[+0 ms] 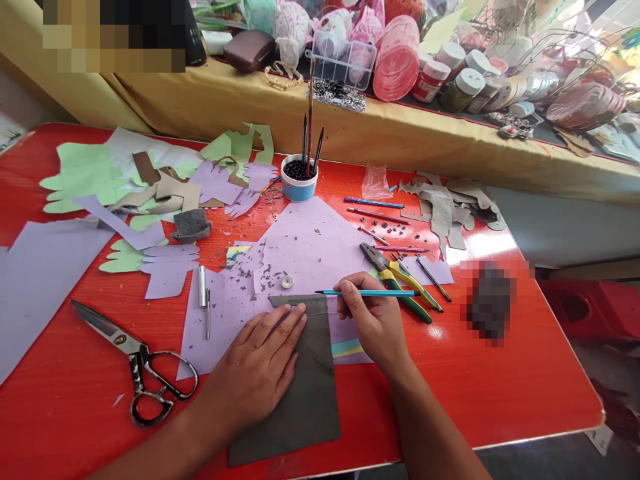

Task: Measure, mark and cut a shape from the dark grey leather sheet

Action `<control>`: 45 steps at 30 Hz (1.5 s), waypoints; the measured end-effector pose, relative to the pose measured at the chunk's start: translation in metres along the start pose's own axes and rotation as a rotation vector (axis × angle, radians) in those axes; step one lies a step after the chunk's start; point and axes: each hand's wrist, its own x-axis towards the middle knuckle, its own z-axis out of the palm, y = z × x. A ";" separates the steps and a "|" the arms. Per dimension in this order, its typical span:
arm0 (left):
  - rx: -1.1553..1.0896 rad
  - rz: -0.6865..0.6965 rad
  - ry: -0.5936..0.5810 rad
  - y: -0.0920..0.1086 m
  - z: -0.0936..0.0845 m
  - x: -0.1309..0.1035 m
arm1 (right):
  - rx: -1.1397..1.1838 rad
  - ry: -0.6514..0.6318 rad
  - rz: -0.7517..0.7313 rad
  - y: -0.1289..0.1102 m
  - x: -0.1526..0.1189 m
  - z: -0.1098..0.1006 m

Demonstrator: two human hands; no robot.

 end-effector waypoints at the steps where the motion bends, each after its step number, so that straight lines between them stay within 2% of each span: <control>1: 0.000 -0.002 -0.001 0.000 0.000 0.000 | 0.000 -0.001 -0.002 0.000 0.000 0.000; 45: -0.017 -0.005 0.000 0.000 0.002 -0.002 | -0.064 -0.034 -0.028 -0.001 -0.001 0.001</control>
